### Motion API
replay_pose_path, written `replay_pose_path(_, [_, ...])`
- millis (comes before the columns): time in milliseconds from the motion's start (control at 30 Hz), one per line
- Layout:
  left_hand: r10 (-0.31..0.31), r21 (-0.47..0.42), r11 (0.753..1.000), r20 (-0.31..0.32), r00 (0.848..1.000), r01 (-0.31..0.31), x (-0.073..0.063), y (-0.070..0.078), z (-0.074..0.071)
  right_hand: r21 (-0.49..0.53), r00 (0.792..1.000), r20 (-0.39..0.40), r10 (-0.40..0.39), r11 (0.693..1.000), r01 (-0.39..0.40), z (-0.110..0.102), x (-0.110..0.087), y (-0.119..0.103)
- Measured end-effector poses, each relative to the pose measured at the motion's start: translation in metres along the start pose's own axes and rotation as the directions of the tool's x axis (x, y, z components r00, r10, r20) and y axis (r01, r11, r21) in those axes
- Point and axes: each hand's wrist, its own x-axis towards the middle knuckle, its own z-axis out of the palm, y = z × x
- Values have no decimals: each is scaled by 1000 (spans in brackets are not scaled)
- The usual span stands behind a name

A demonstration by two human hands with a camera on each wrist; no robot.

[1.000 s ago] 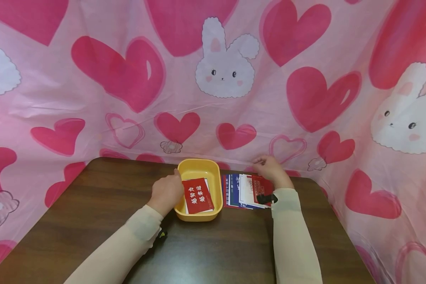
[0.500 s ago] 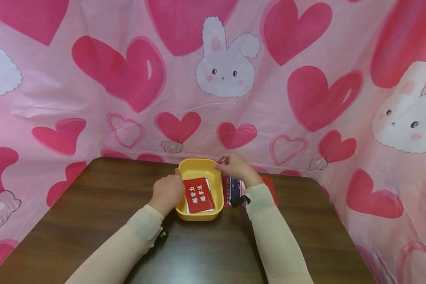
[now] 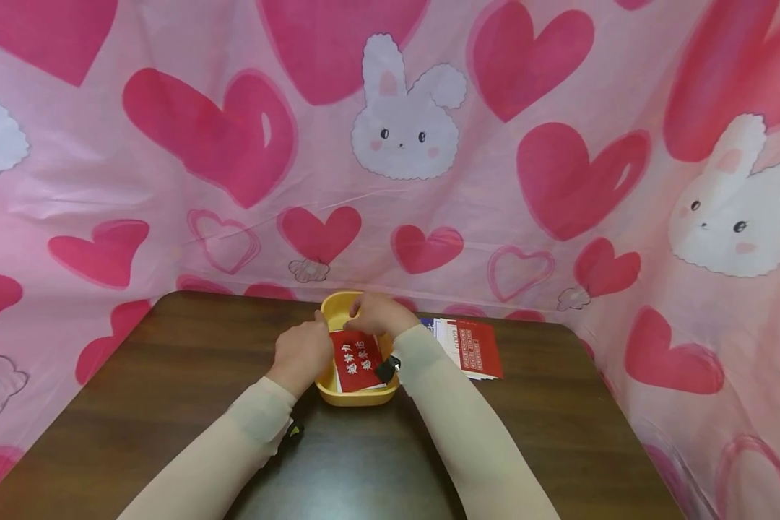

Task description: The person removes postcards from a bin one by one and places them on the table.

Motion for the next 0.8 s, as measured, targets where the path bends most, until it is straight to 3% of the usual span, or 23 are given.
replay_pose_path(267, [3, -6, 1000, -5, 1000, -3, 1, -2, 1, -154, 997, -72, 20, 988, -31, 15, 7, -5])
replay_pose_path(467, [4, -23, 1000, -5, 1000, -4, 1, -4, -1, -320, 998, -59, 26, 946, -43, 22, 17, -8])
replay_pose_path(667, [1, -54, 999, 3, 1000, -1, 2, -5, -2, -343, 997, -2, 82, 936, -78, 36, 51, 10])
replay_pose_path(800, [-3, -67, 998, 8, 1000, 3, 2, -5, -2, -337, 994, 37, 101, 938, -82, 39, 62, 17])
